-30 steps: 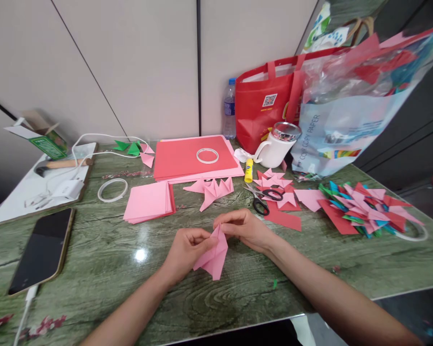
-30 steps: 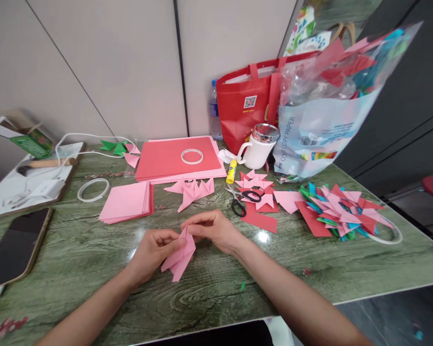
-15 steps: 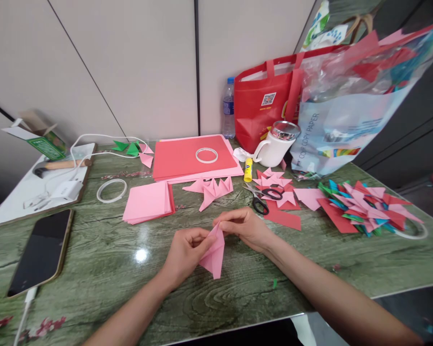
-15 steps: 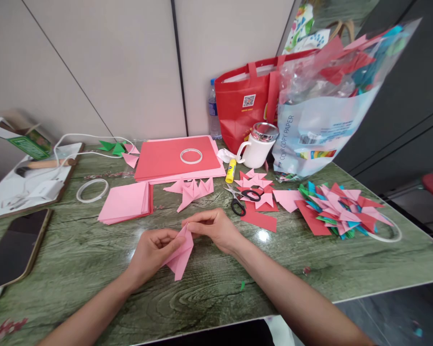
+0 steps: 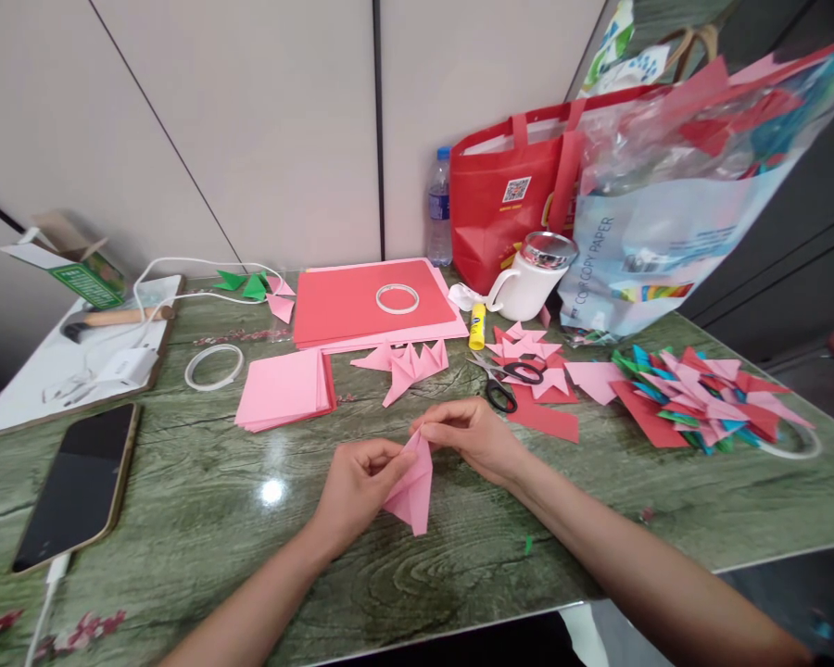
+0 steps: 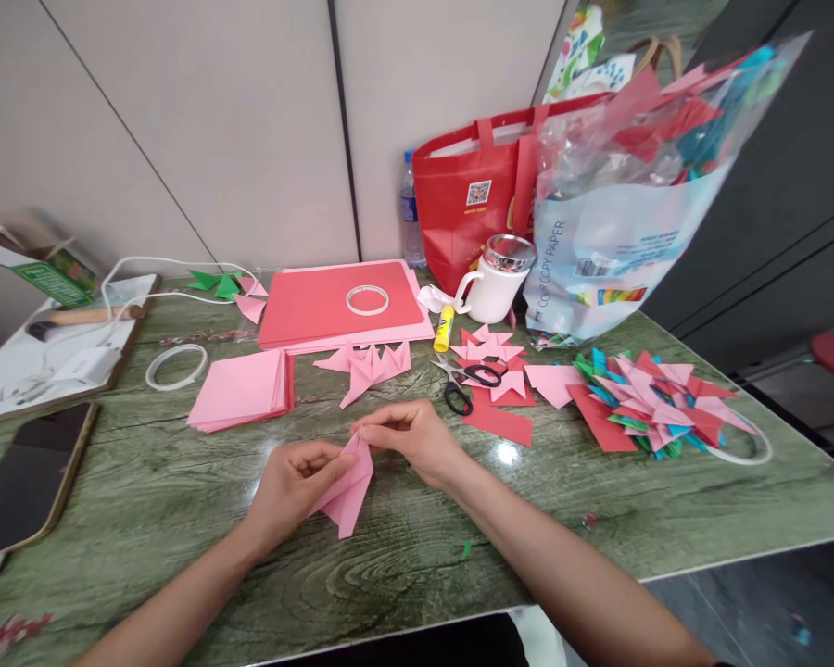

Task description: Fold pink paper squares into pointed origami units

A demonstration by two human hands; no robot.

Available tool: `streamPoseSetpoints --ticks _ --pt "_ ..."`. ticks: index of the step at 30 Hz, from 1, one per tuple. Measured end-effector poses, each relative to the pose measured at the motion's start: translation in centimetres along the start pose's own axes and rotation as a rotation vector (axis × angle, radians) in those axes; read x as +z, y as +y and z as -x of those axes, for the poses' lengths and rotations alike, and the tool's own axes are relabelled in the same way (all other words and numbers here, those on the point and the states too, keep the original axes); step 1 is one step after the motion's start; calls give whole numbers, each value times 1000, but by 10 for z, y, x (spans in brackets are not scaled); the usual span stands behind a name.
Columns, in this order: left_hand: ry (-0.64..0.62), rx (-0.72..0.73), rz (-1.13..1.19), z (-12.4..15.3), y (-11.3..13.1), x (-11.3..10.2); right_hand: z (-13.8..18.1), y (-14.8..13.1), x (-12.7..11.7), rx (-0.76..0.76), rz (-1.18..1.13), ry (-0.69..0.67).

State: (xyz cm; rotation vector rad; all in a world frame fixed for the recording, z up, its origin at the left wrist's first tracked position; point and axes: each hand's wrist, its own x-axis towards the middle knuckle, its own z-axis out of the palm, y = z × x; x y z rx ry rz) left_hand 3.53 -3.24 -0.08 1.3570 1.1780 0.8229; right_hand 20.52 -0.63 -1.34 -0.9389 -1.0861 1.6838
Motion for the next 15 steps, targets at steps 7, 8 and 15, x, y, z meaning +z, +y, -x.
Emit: streamPoseSetpoints --ticks 7,8,15 --pt "30 -19 14 -1 2 0 0 2 3 -63 76 55" --pt "35 -20 14 -1 2 -1 0 2 4 -58 69 60" --pt "40 -23 6 -2 1 0 2 -2 7 -71 99 94"
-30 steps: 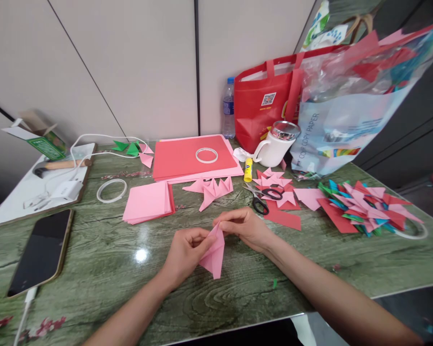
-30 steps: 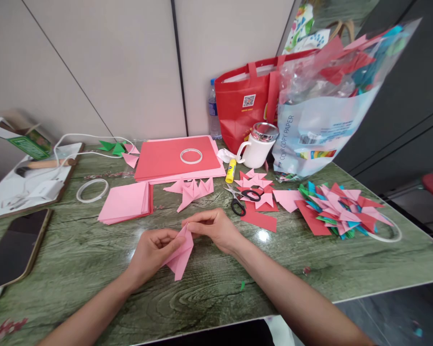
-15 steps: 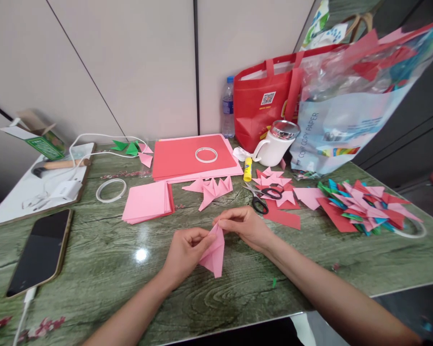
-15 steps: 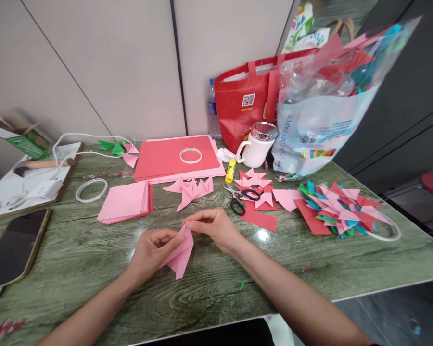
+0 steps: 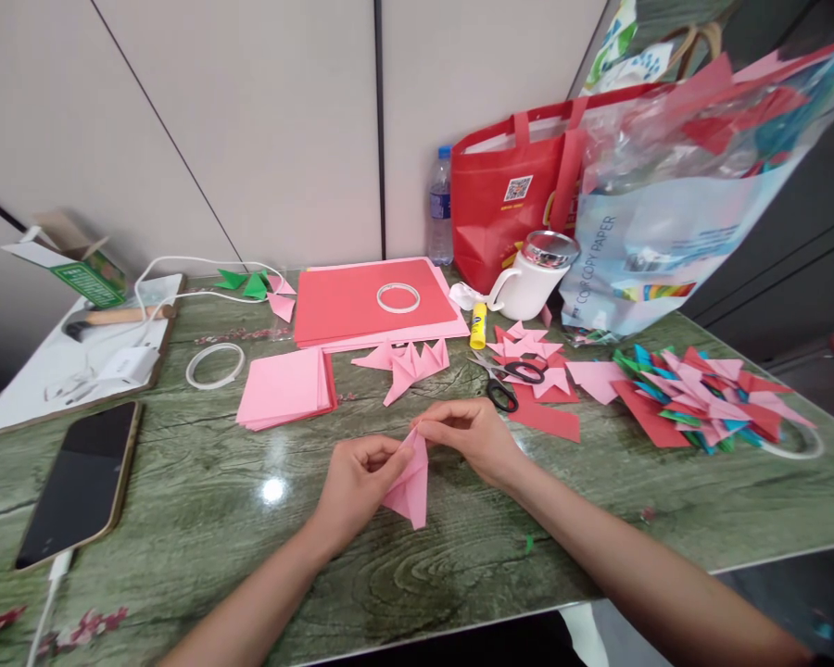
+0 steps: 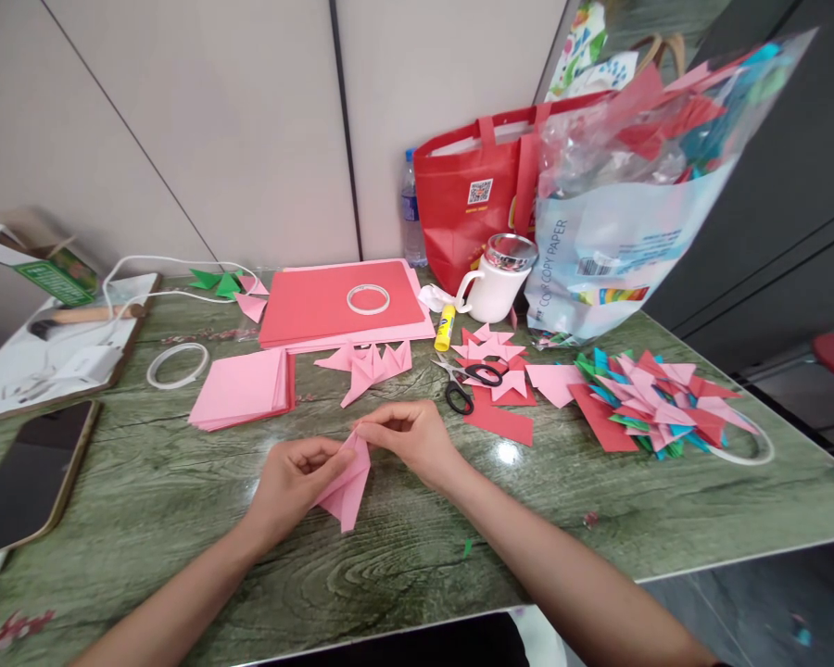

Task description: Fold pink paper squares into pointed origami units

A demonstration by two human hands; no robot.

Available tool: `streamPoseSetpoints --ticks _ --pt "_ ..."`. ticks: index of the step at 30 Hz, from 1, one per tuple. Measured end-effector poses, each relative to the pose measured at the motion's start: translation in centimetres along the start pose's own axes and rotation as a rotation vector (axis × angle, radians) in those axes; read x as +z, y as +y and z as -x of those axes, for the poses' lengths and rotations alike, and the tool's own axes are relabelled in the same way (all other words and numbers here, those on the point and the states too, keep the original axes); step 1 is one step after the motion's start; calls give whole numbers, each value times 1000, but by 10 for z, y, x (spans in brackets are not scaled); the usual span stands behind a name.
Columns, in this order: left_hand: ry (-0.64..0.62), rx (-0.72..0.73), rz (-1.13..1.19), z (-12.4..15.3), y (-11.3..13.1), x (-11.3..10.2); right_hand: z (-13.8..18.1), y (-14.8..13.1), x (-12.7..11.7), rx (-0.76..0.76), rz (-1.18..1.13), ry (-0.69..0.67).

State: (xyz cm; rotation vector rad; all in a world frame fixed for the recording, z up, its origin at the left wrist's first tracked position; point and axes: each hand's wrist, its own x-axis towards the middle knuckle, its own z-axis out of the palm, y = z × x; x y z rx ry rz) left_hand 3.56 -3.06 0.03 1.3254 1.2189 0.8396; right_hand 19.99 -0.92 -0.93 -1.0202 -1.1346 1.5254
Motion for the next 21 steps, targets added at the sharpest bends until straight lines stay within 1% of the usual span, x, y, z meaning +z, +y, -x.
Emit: streamPoseSetpoints --ticks 5,7,10,13,15,18,21 --pt "-35 -29 16 1 -2 0 0 -3 0 -94 61 -15" --pt "-48 -41 20 1 -2 0 0 -3 1 -106 72 -5" --pt "-51 -57 24 0 -1 -1 0 -1 2 -36 53 -9" --pt "-25 -62 20 -2 -1 -1 0 1 2 84 31 -60" --pt "4 -55 20 -2 -2 -2 0 3 1 132 61 -102" --pt "46 -42 21 -3 -3 -3 -1 5 -1 157 152 -142" --pt "52 -34 40 -3 -5 -3 -1 3 -2 166 191 -155"
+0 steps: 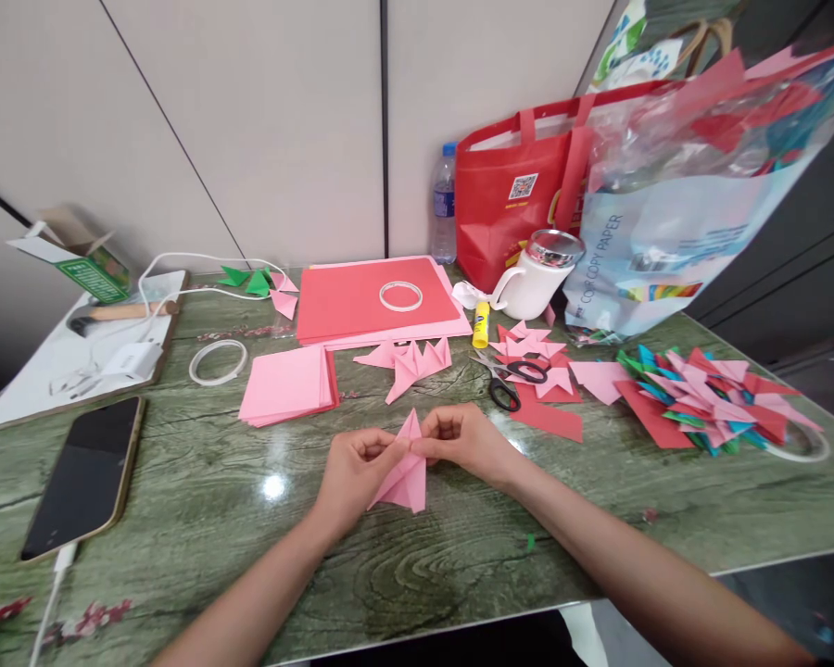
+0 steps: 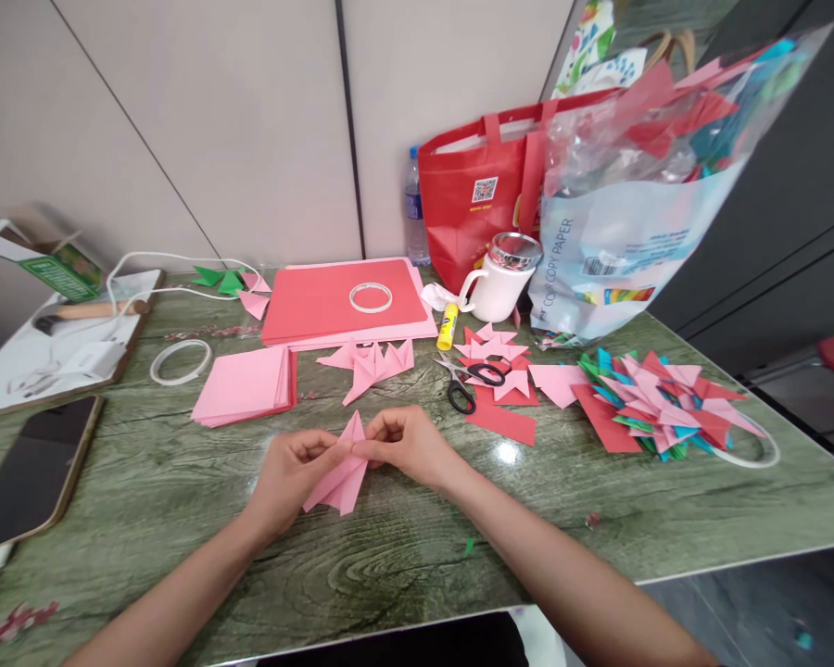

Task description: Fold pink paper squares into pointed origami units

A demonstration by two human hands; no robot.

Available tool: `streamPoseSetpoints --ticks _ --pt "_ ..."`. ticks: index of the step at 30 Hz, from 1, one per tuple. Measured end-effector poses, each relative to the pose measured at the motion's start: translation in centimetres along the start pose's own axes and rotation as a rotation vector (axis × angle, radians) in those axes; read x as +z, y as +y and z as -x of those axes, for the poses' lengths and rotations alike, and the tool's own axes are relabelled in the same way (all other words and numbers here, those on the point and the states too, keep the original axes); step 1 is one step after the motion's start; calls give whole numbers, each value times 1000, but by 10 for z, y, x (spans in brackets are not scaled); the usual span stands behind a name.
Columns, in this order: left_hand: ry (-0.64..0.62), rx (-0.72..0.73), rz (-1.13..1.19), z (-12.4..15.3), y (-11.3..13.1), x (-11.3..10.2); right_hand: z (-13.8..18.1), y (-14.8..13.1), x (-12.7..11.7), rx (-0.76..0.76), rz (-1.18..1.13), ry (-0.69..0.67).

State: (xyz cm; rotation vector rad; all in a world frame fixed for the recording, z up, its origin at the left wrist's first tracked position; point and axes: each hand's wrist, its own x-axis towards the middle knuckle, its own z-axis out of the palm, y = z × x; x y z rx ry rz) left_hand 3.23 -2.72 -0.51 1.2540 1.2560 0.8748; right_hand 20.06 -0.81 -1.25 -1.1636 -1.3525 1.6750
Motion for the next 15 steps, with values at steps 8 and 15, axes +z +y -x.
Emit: streamPoseSetpoints --ticks 8,15 --pt "-1 -79 105 -1 -4 3 2 -5 -1 69 -53 -36" --pt "-64 -112 95 -3 0 1 1 -2 -3 70 -47 -35"
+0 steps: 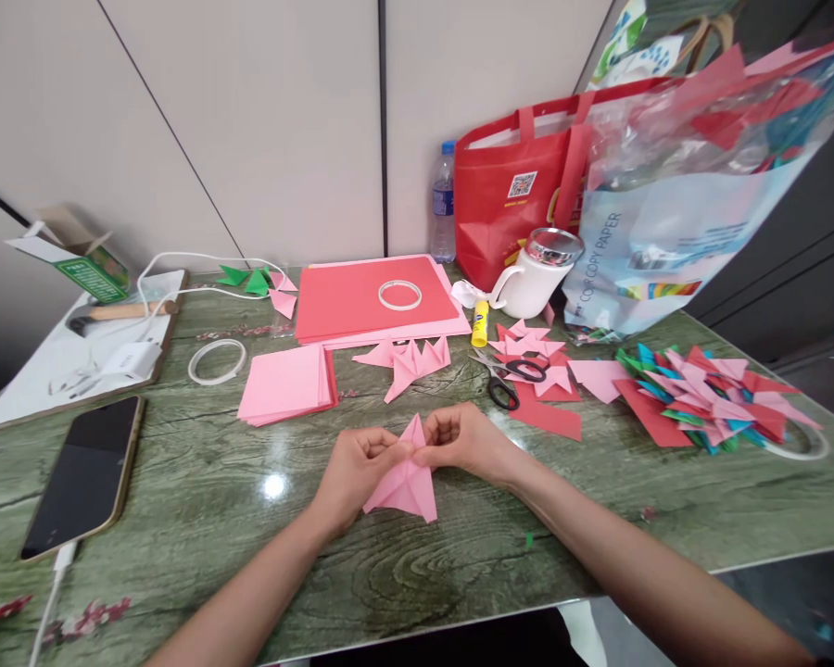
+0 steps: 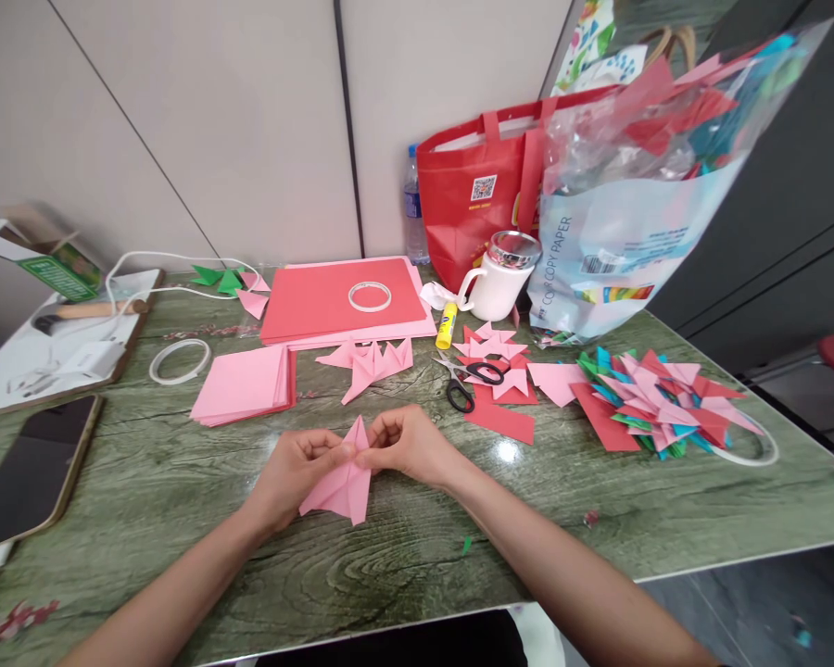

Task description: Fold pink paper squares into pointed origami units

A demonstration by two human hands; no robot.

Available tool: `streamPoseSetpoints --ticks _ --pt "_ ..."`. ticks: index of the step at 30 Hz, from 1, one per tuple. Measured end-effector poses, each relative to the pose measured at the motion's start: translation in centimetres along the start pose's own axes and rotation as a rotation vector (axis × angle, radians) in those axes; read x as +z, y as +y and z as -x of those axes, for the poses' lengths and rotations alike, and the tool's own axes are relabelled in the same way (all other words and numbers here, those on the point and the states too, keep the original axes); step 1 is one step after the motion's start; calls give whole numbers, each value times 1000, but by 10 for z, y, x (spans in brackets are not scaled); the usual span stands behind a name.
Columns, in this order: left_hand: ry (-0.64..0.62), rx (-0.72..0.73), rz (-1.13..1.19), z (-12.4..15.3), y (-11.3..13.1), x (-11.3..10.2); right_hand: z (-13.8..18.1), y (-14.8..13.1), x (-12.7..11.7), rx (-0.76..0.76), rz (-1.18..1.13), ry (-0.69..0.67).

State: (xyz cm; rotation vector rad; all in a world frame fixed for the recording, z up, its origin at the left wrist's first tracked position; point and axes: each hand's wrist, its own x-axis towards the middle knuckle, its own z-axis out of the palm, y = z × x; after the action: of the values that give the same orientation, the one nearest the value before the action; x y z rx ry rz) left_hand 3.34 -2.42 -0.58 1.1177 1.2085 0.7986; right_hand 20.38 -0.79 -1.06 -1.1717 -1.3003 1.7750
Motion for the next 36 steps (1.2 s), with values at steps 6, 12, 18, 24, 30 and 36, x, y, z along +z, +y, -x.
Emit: streamPoseSetpoints --ticks 6,12,18,24,30,36 --pt "-184 -126 99 2 6 -5 -1 2 0 -34 21 58" --pt "-94 -110 59 2 7 -6 1 -1 -5 -94 24 -52" --pt "-65 -65 70 2 7 -8 3 -6 -11 -223 82 -201" --pt "-74 -35 51 6 9 -4 4 -5 -8 -300 171 -148" --pt "-90 -70 197 7 8 0 5 -4 -2 -251 169 -80" --pt "-220 -29 186 6 11 -9 4 -1 -4 -207 187 -19"
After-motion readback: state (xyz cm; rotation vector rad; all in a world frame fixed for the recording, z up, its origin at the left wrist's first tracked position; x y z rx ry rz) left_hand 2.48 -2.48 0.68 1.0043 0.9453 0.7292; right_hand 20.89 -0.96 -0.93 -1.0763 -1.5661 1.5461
